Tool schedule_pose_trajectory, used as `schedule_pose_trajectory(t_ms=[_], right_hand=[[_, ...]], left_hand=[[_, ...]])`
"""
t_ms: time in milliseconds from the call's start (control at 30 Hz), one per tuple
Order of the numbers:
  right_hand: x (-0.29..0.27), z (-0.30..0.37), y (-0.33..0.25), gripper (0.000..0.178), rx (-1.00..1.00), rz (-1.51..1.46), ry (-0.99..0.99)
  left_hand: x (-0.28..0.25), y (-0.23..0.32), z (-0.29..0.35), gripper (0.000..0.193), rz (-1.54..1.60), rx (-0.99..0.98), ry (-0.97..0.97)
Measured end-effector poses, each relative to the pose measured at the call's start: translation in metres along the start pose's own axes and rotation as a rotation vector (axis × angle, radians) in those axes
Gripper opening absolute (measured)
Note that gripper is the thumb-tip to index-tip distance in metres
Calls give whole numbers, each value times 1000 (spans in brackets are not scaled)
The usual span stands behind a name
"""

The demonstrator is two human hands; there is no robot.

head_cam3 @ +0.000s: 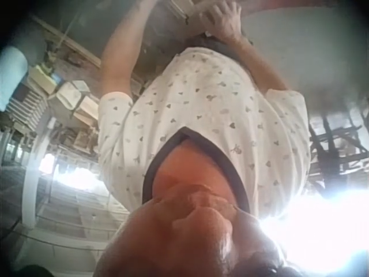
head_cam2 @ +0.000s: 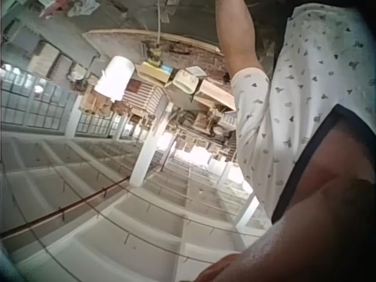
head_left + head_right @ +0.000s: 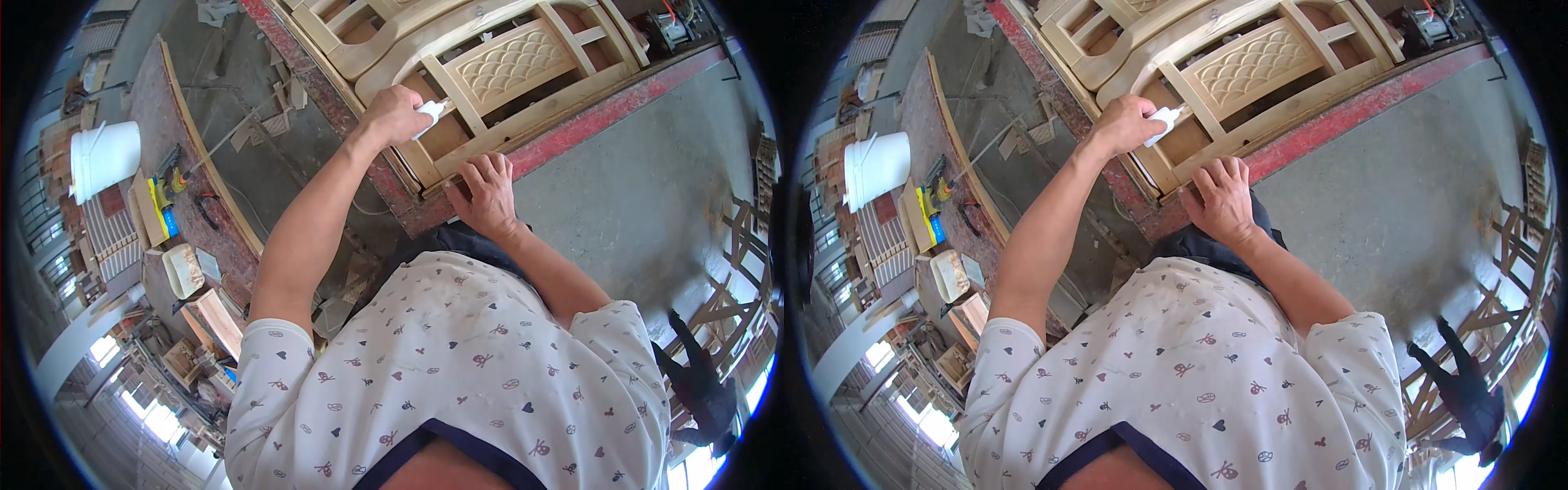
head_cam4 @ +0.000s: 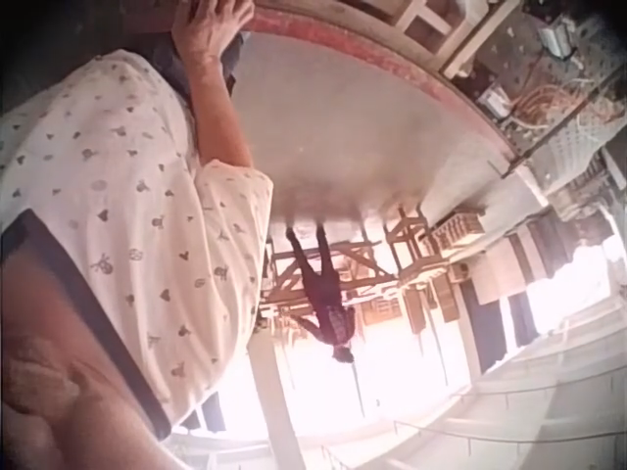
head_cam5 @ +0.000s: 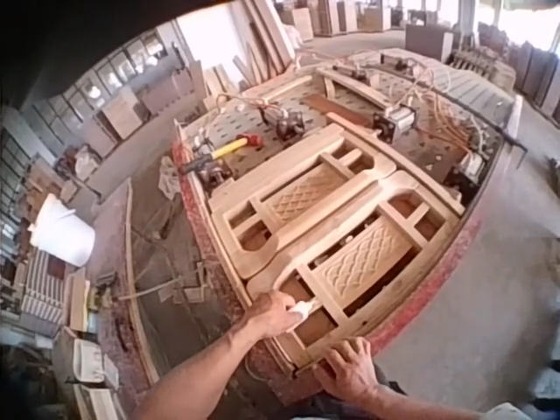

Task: The user assembles wooden panels or furniture components using a hammer and a pneumatic nail gun in a workshop.

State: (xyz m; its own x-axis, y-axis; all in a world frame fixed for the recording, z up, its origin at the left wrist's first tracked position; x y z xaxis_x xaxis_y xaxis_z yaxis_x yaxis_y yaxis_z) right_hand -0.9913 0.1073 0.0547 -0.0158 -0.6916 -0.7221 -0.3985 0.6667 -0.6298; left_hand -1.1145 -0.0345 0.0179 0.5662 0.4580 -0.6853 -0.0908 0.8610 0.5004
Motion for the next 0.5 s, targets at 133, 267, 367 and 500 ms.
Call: schedule_pose_trajectory(t_ms=[133, 267, 367, 500], right_hand=[[1, 0, 0, 27, 5, 0, -3], [-2, 0, 0, 23, 9, 10, 33], [-1, 0, 1, 22, 4, 29, 39], [-1, 0, 1, 21, -10, 29, 53]], left_hand=[[-2, -3, 2, 25, 16, 14, 32], [-6, -2, 14, 18, 85, 78, 134], [-10, 10, 27, 20, 112, 247, 362], [-2, 24, 32, 18, 126, 443, 548]])
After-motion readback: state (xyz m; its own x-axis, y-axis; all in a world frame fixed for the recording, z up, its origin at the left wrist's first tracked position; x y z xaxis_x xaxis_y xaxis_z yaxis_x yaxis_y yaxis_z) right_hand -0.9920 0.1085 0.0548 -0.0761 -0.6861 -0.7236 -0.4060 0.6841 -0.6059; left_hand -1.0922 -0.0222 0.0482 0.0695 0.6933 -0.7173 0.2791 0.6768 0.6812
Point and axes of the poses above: each hand's wrist, its own z-axis away from the middle knuckle, its own x-axis out of the palm, y = z × x, the point moved 10 cm from there along -z, towards the middle knuckle, and after that the axes turned 1 degree about x, right-handed, at the moved point
